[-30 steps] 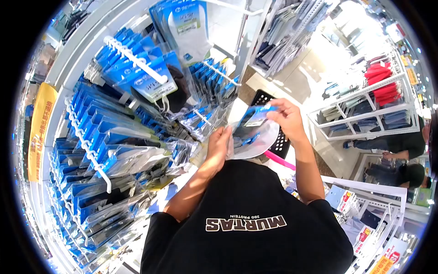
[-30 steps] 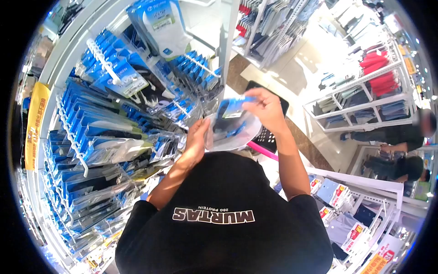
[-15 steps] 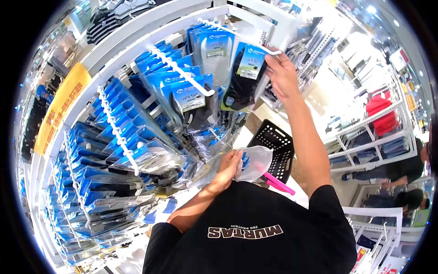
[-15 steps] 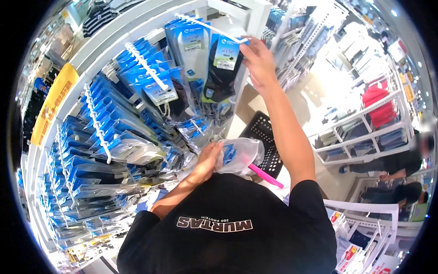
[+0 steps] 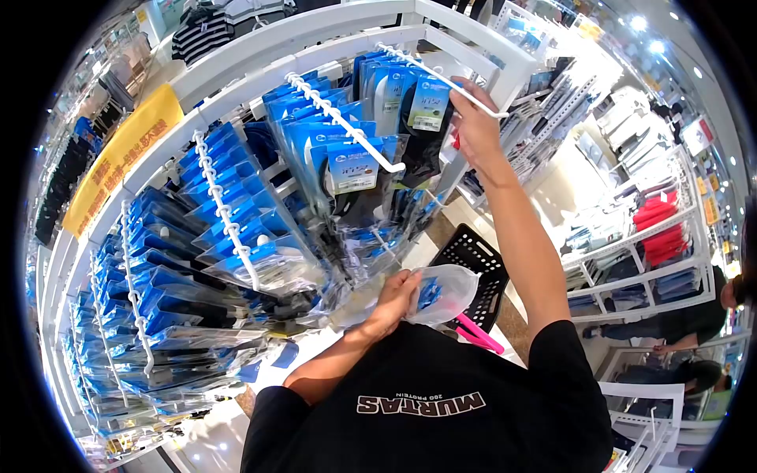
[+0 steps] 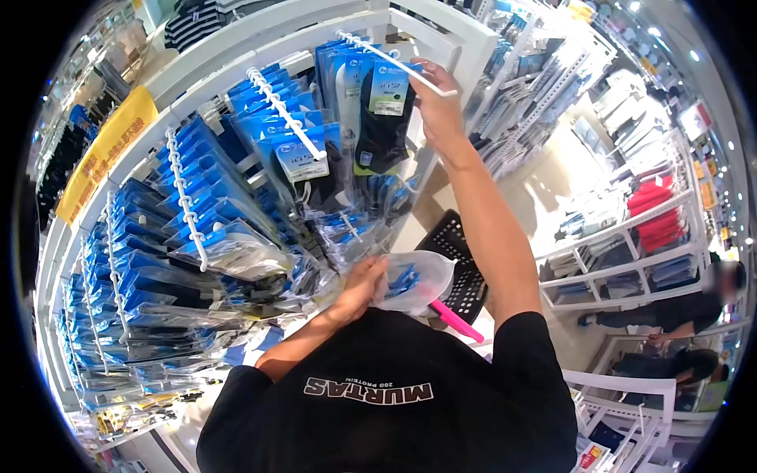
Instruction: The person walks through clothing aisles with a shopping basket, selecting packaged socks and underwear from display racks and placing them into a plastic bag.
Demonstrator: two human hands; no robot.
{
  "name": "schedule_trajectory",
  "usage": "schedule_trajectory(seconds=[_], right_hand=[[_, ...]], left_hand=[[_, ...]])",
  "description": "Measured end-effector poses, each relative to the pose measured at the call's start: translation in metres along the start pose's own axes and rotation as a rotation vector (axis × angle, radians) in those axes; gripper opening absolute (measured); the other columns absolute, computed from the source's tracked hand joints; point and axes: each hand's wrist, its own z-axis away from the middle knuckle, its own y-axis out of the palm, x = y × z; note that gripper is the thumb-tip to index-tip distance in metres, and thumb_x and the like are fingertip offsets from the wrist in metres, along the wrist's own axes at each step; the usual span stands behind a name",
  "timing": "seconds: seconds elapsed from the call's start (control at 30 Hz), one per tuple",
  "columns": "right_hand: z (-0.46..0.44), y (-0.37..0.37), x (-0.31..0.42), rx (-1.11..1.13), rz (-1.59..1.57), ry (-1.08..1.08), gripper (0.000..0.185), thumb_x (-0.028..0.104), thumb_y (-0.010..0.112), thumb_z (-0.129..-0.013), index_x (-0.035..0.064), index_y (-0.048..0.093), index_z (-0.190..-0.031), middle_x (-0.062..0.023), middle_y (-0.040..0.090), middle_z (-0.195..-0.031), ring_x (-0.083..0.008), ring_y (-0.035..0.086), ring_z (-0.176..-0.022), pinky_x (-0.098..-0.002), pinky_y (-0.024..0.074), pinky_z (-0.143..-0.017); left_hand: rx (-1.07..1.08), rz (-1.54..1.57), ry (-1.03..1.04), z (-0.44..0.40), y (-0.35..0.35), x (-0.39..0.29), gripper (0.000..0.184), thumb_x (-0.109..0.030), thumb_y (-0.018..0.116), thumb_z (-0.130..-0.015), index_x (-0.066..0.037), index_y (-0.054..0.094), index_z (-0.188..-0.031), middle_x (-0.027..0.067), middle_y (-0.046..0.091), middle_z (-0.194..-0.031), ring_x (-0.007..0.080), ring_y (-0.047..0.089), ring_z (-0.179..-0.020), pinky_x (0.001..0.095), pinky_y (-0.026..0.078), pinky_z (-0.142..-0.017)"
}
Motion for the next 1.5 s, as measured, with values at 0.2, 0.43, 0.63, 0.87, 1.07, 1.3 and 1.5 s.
schedule_trajectory(seconds=[0.2,0.43,0.63,0.87,1.07,1.3,1.5], right_hand=[[0.002,0.008,0.017,0.149,-0.004,0.005,0.030,0.016,0.065,-0.092,0.0097,0.060,-0.121,-0.0028,0.063,-0.105,-0.0116,0.059,-0.097,-0.0265,0.0468,-0.081],[0.010,-0.001,-0.003,-0.014,0.426,-0.130,0.037,0.019,0.070,-0.089,0.0004,0.060,-0.119,-0.0074,0.066,-0.104,-0.0148,0.062,-0.089,-0.0289,0.0499,-0.078],[0.111,-0.043,-0.007,0.059,0.310,0.094,0.022,0.016,0.067,-0.091,-0.0020,0.066,-0.103,-0.0066,0.067,-0.094,-0.0127,0.062,-0.084,-0.0260,0.0494,-0.076],[0.230,-0.097,-0.040,0.678,0.677,0.556,0.021,0.015,0.065,-0.089,-0.0025,0.068,-0.100,-0.0131,0.070,-0.095,-0.0206,0.066,-0.087,-0.0308,0.0510,-0.080],[0.288,-0.120,-0.124,0.643,1.157,0.229,0.034,0.008,0.060,-0.080,0.0011,0.065,-0.113,-0.0206,0.068,-0.102,-0.0374,0.065,-0.096,-0.0443,0.0515,-0.084],[0.285,-0.098,-0.140,0.842,1.510,0.439,0.027,0.016,0.051,-0.091,0.0119,0.072,-0.107,-0.0142,0.070,-0.106,-0.0336,0.068,-0.096,-0.0423,0.0539,-0.083],[0.297,-0.102,-0.162,0.769,1.462,0.196,0.027,0.021,0.056,-0.086,0.0151,0.072,-0.107,-0.0103,0.062,-0.121,-0.0291,0.054,-0.120,-0.0377,0.0445,-0.097]], left_hand=[[0.051,-0.018,-0.036,-0.007,0.006,0.003,0.027,-0.028,0.055,-0.100,-0.007,0.054,-0.083,-0.0011,0.046,-0.059,0.0091,0.042,-0.044,0.0249,0.032,-0.042],[0.055,-0.025,-0.007,-0.011,0.007,0.010,0.028,-0.029,0.055,-0.100,-0.007,0.052,-0.083,-0.0008,0.046,-0.058,0.0085,0.041,-0.044,0.0243,0.032,-0.042],[0.024,0.007,-0.044,-0.005,0.005,0.000,0.024,-0.027,0.053,-0.100,-0.008,0.053,-0.085,-0.0016,0.048,-0.061,0.0082,0.042,-0.046,0.0240,0.031,-0.043],[-0.007,0.115,-0.088,-0.017,0.006,0.007,0.024,-0.029,0.055,-0.100,-0.007,0.061,-0.090,-0.0055,0.054,-0.072,0.0034,0.047,-0.062,0.0203,0.036,-0.055],[0.101,0.127,-0.102,-0.020,0.013,0.011,0.024,-0.030,0.055,-0.100,-0.008,0.061,-0.091,-0.0064,0.050,-0.068,0.0011,0.042,-0.057,0.0208,0.032,-0.051],[0.145,0.035,-0.080,-0.003,0.035,-0.008,0.017,-0.029,0.057,-0.098,-0.012,0.057,-0.094,-0.0073,0.047,-0.068,0.0041,0.043,-0.055,0.0217,0.033,-0.049],[0.126,0.047,-0.056,-0.002,0.034,-0.004,0.025,-0.028,0.052,-0.101,-0.005,0.062,-0.103,-0.0046,0.056,-0.082,0.0035,0.049,-0.071,0.0205,0.039,-0.062]])
